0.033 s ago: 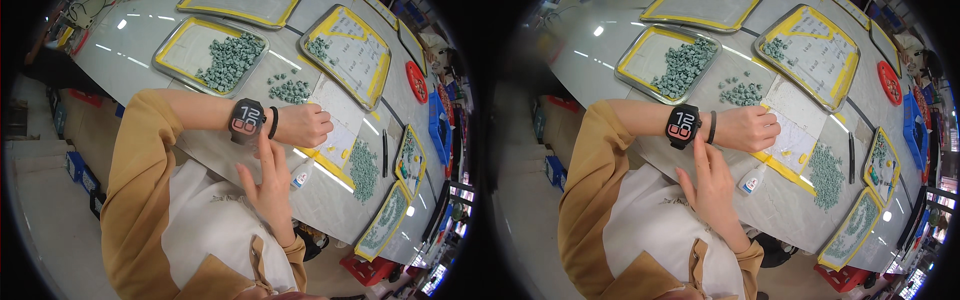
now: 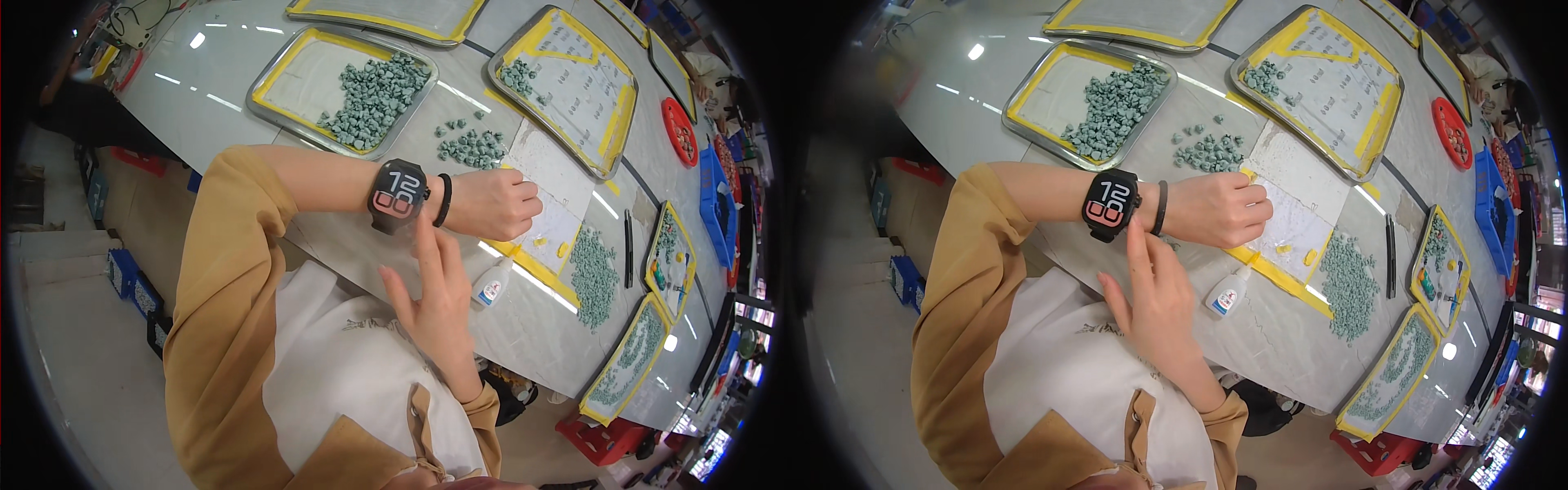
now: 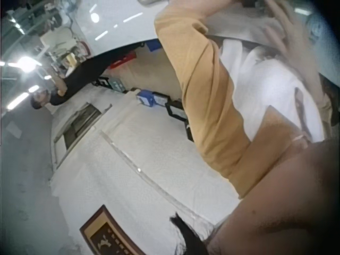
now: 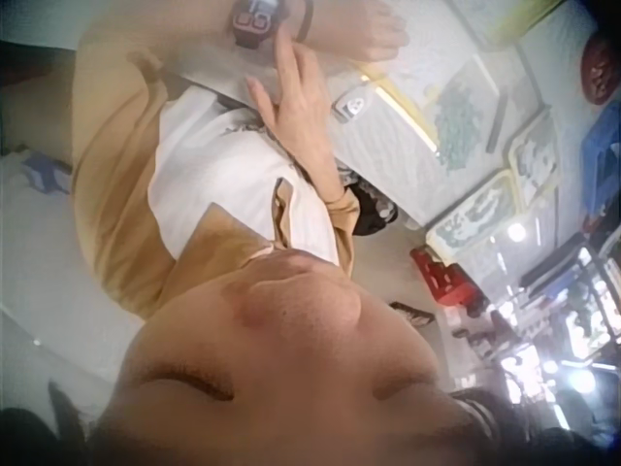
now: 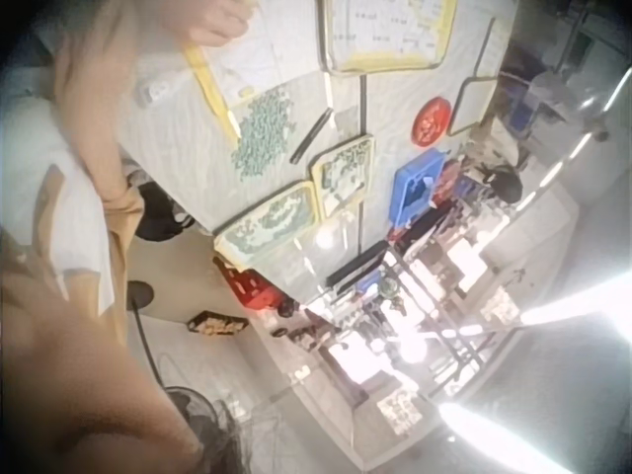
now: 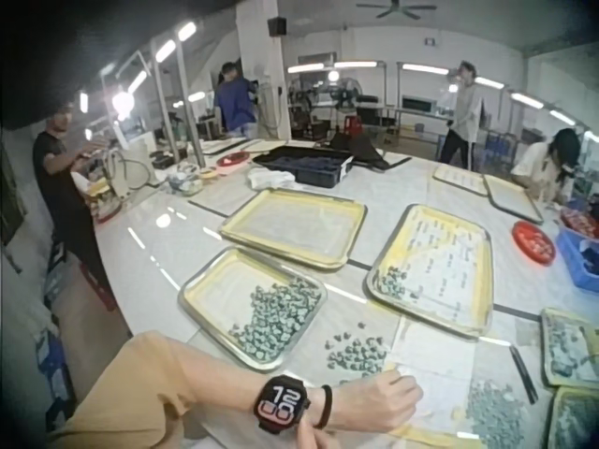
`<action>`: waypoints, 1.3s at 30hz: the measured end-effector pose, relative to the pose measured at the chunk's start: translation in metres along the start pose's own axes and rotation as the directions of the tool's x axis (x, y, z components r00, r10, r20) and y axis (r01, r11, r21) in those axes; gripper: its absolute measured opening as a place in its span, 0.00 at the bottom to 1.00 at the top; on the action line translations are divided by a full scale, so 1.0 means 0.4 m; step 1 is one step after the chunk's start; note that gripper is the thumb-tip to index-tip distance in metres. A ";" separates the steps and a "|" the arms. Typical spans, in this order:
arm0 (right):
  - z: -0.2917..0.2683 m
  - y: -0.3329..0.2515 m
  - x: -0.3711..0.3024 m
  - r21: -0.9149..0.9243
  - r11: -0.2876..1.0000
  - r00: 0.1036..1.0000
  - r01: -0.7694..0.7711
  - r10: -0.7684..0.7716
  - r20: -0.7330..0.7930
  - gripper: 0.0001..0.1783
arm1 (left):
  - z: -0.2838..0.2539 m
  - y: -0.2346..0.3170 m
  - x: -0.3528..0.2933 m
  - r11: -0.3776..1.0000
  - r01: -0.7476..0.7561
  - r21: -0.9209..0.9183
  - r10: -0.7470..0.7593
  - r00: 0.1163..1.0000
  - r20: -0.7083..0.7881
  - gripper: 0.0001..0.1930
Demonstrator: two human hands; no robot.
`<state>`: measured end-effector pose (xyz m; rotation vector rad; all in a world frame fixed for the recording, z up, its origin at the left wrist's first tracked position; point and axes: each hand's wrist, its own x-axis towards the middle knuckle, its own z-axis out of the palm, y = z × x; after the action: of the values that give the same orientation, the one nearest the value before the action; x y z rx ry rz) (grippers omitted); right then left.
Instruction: Applying glue to small green plastic components and arranging them on a tray.
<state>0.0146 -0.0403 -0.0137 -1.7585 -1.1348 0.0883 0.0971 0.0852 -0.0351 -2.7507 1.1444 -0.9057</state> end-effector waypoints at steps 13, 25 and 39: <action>-0.244 0.069 -0.141 -0.084 0.949 0.952 -0.305 0.304 -0.025 0.50 | -0.237 -0.052 -0.199 0.438 0.725 -0.532 -0.449 0.689 0.569 0.11; -0.223 0.115 -0.113 -0.485 0.799 0.885 -0.356 0.455 0.099 0.40 | -0.183 0.007 -0.232 0.195 0.786 -0.586 -0.475 0.599 0.645 0.13; -0.166 0.122 -0.126 0.268 0.960 0.855 0.076 0.075 -0.513 0.30 | -0.193 -0.021 -0.182 -0.797 0.216 -0.564 -0.336 0.618 0.711 0.10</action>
<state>0.0527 -0.1255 -0.0387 -1.4050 -0.6835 -0.2115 0.0212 0.1539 -0.0055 -4.8926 -0.2573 1.9912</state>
